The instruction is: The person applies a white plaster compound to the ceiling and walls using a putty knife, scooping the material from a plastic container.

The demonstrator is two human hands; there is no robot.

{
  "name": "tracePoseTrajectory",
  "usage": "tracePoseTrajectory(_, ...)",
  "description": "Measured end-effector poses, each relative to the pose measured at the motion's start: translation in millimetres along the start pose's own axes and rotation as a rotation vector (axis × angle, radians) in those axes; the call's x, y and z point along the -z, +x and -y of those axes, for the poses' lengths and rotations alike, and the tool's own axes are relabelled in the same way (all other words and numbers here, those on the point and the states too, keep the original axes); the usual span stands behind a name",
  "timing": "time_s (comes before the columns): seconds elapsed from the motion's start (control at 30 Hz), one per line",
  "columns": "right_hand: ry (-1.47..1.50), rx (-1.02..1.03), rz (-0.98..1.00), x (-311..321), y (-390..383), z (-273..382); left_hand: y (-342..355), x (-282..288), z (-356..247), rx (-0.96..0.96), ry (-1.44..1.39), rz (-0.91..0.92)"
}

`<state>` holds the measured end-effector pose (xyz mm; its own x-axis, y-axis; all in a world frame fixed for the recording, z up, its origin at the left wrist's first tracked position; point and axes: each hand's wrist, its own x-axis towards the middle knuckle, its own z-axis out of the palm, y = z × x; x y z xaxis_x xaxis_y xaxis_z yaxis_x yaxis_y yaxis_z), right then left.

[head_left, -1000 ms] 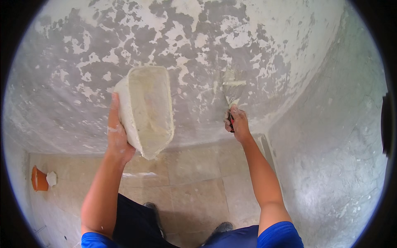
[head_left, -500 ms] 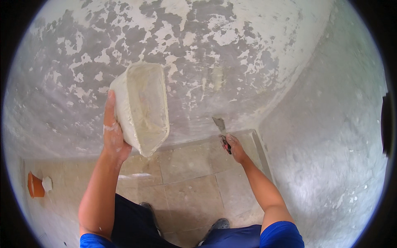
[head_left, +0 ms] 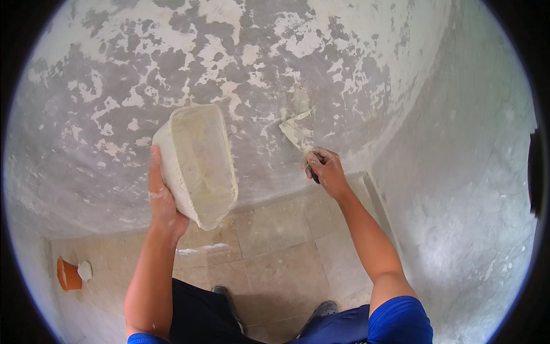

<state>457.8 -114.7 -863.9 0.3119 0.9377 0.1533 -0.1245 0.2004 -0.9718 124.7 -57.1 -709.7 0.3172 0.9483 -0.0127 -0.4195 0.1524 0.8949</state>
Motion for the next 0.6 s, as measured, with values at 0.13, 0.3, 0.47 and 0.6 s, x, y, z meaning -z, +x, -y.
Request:
tracePoseTrajectory(0.13,-0.116,-0.063,-0.011,32,26,-48,5,0,6,0.026,0.002,0.002)
tracePoseTrajectory(0.3,-0.407,-0.195,-0.056,67,9,-92,8,2,10,0.054,-0.081,0.029)
tracePoseTrajectory(0.47,-0.539,-0.282,-0.115,94,-64,-135,-4,-17,0,0.040,-0.071,-0.011)
tracePoseTrajectory(0.6,-0.656,-0.142,-0.040,80,-70,-104,-2,-5,-1,0.028,-0.052,0.046)
